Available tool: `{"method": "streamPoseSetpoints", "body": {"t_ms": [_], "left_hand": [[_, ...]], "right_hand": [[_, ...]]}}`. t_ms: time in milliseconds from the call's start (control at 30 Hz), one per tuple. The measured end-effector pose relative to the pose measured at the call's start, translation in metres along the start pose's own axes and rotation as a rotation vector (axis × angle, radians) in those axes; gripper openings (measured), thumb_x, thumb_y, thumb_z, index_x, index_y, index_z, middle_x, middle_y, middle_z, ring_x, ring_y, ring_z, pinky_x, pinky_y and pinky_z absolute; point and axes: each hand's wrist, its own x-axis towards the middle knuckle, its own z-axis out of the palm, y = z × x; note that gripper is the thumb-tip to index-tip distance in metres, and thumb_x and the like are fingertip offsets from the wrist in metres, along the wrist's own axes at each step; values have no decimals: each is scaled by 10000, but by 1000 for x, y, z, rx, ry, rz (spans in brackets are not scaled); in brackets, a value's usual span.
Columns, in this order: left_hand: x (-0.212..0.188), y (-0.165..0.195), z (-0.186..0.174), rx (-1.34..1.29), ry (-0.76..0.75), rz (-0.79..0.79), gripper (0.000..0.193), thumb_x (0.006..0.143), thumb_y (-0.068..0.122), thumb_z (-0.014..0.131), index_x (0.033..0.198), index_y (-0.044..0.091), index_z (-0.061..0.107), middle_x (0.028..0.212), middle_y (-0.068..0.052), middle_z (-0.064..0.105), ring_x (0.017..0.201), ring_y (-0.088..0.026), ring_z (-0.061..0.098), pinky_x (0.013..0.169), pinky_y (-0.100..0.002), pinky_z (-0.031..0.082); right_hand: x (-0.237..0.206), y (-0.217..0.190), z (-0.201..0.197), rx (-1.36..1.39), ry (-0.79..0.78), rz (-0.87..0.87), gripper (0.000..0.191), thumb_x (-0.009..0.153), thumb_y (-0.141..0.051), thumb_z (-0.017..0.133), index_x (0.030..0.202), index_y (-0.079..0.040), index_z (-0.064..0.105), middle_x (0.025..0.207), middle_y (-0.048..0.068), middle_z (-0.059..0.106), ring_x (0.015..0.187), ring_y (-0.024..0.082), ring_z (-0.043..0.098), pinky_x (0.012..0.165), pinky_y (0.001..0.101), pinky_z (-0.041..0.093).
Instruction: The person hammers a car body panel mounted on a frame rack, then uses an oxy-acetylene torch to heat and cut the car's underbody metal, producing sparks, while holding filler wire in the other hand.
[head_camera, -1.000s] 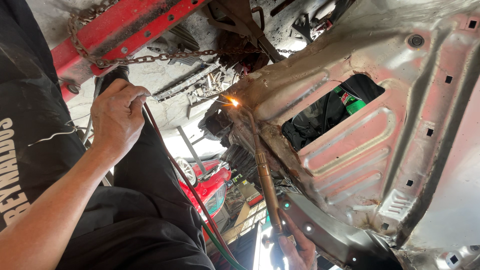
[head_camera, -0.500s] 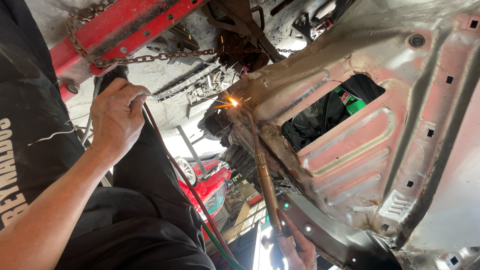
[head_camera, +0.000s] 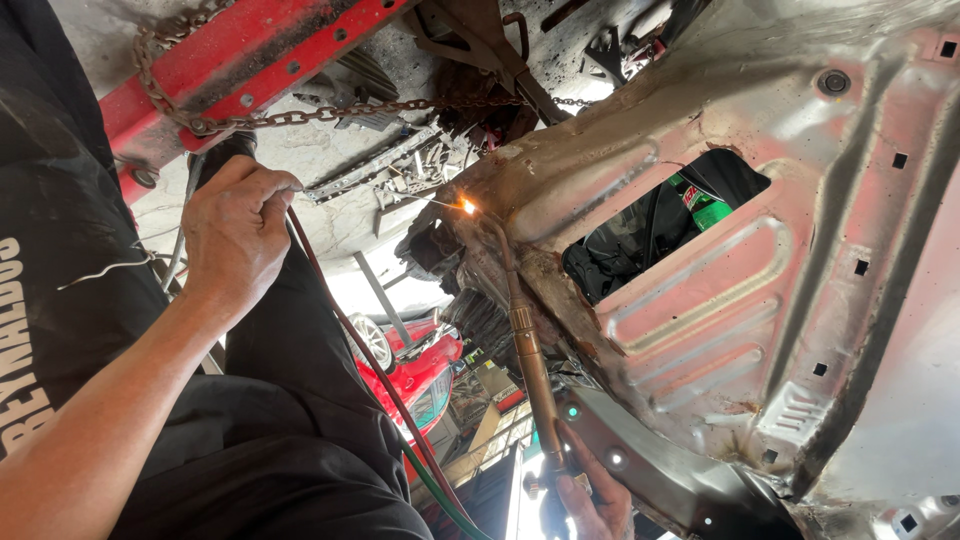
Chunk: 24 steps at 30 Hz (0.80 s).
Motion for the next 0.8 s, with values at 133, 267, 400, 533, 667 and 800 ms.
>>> {"method": "streamPoseSetpoints", "body": {"t_ms": [133,267,400,533,667,800], "left_hand": [[1,0,2,-3,-1,-17,152,980,-35,646,1054,23,766,956,-95,669,769,-252,665,701,-384,503],[1,1,2,-14,2,-12,150,979,-28,648,1054,27,766,965,-97,670,774,-258,664,704,-386,505],[1,2,1,1,-2,-11,146,980,-22,654,1054,29,768,959,-97,669,769,-265,661,702,-393,500],[1,2,1,4,-7,-17,148,980,-22,652,1054,29,769,959,-98,667,764,-263,659,699,-393,500],[1,3,1,-2,-10,-24,141,987,-22,649,1053,21,765,966,-93,670,758,-248,662,691,-381,504],[1,3,1,-18,-17,-30,127,996,-16,655,1054,15,764,953,-91,669,743,-235,662,682,-372,504]], "right_hand": [[1,4,-3,-10,-13,-13,676,852,-295,713,1438,19,591,1437,200,661,1454,275,478,1218,425,223],[1,7,-4,-9,-27,8,683,858,-291,711,1453,16,576,1430,199,667,1447,272,483,1216,422,224],[1,8,-5,-1,-39,13,688,866,-301,707,1460,12,560,1449,193,651,1451,275,484,1220,429,233],[3,8,-5,25,-39,14,692,863,-297,711,1461,17,561,1462,198,641,1454,282,480,1221,433,226],[4,7,-6,-18,-45,-22,685,868,-300,708,1459,16,565,1464,195,642,1455,279,483,1221,433,235],[3,8,-5,6,-33,16,694,860,-305,716,1457,17,571,1444,201,659,1431,280,510,1211,429,258]]}}
